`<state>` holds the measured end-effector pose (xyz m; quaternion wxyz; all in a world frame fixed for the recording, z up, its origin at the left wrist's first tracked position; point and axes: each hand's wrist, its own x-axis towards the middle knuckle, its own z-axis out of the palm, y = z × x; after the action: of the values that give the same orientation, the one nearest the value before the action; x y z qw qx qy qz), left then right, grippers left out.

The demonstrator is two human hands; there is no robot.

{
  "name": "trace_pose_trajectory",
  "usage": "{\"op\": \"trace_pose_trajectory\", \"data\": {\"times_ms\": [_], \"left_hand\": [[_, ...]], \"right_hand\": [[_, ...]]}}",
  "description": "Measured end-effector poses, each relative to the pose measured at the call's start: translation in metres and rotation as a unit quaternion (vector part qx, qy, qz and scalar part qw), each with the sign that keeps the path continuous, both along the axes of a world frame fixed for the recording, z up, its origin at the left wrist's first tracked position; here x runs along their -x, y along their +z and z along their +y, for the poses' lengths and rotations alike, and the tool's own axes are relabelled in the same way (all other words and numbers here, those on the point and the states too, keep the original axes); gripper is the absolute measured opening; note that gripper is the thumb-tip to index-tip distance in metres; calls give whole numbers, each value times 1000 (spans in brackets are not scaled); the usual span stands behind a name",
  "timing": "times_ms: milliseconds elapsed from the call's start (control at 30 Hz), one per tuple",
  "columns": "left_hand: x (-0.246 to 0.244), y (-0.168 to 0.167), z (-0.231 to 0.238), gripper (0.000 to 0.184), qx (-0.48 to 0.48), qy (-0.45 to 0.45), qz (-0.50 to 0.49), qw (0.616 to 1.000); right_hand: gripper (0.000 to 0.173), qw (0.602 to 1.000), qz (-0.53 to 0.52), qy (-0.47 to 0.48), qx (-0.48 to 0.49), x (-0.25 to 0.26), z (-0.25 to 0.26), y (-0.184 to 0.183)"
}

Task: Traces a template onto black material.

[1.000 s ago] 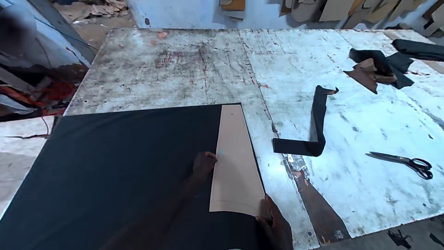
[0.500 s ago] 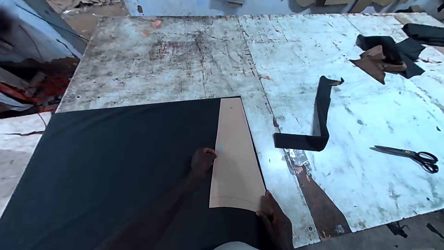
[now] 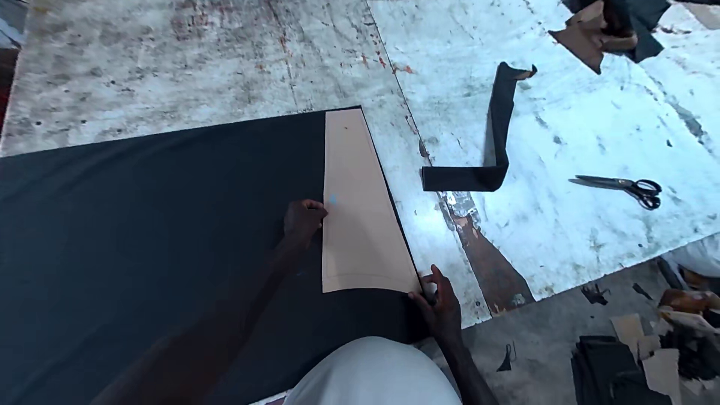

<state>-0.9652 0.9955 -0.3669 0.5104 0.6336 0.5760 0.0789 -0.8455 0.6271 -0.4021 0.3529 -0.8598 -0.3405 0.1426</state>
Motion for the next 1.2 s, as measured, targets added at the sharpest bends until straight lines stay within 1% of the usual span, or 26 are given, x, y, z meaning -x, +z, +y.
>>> {"op": "trace_pose_trajectory", "data": {"times_ms": [100,200,267,467,800,967,1200], "left_hand": [[-1,1,1,21,-3,-5,-7,1000],[-2,1,1,21,-6,-8,-6,1000],[-2,1,2,22,-7,-12,-13,1000],[-4,0,4,20,-5,-6,-6,1000],[-6,-2,4,19,3,9,-3,1000],[-5,3,-1,19,-10,-4,11,1000],[-6,-2,1,20,-7,0,22,1000]], "right_hand": [[57,1000,-21,-6,21,3,-11,-5],[34,999,-51,-3,14,6,-11,-9],[28,998,-61,-1,12,5,-8,-9],[28,998,-57,-7,35,4,-3,-8],[29,998,-58,-19,26,5,-2,-12],[29,998,-60,-12,3,6,-5,-10],[29,999,-51,-7,12,5,-5,-8]]}}
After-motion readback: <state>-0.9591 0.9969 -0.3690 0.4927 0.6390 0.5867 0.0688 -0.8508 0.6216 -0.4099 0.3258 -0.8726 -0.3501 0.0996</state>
